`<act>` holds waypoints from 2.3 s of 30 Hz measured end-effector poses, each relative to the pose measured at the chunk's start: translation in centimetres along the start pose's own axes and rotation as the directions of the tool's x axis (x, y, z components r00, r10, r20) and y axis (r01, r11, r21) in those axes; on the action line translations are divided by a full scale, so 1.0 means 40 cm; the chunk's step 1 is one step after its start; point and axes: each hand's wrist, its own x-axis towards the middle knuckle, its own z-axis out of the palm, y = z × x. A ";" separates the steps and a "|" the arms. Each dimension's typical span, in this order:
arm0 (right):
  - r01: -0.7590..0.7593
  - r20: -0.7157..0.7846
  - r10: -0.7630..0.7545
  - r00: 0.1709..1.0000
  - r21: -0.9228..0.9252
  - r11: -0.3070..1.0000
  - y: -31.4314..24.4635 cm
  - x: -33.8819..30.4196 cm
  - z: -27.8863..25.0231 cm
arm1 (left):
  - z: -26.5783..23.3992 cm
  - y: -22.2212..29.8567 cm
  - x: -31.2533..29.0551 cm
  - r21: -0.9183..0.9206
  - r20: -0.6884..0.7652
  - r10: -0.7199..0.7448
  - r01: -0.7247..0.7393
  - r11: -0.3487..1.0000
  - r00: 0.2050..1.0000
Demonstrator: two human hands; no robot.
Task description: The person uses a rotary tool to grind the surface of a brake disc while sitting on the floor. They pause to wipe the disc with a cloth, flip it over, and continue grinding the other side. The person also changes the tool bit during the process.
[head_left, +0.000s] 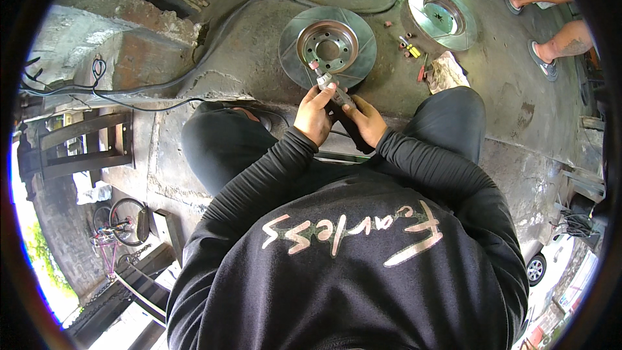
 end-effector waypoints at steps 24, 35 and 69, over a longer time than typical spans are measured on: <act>0.100 0.035 -0.098 0.995 -0.061 0.993 -0.018 -0.008 0.001 | -0.031 0.034 0.034 0.040 -0.079 0.340 -0.337 0.941 0.937; 0.118 0.040 -0.114 0.993 -0.113 0.987 -0.017 -0.009 0.002 | -0.019 0.025 0.019 0.022 -0.122 0.401 -0.401 0.916 0.908; 0.051 0.046 -0.042 0.998 -0.242 0.969 -0.026 -0.015 0.003 | -0.019 0.025 0.018 -0.038 -0.204 0.326 -0.340 0.940 0.923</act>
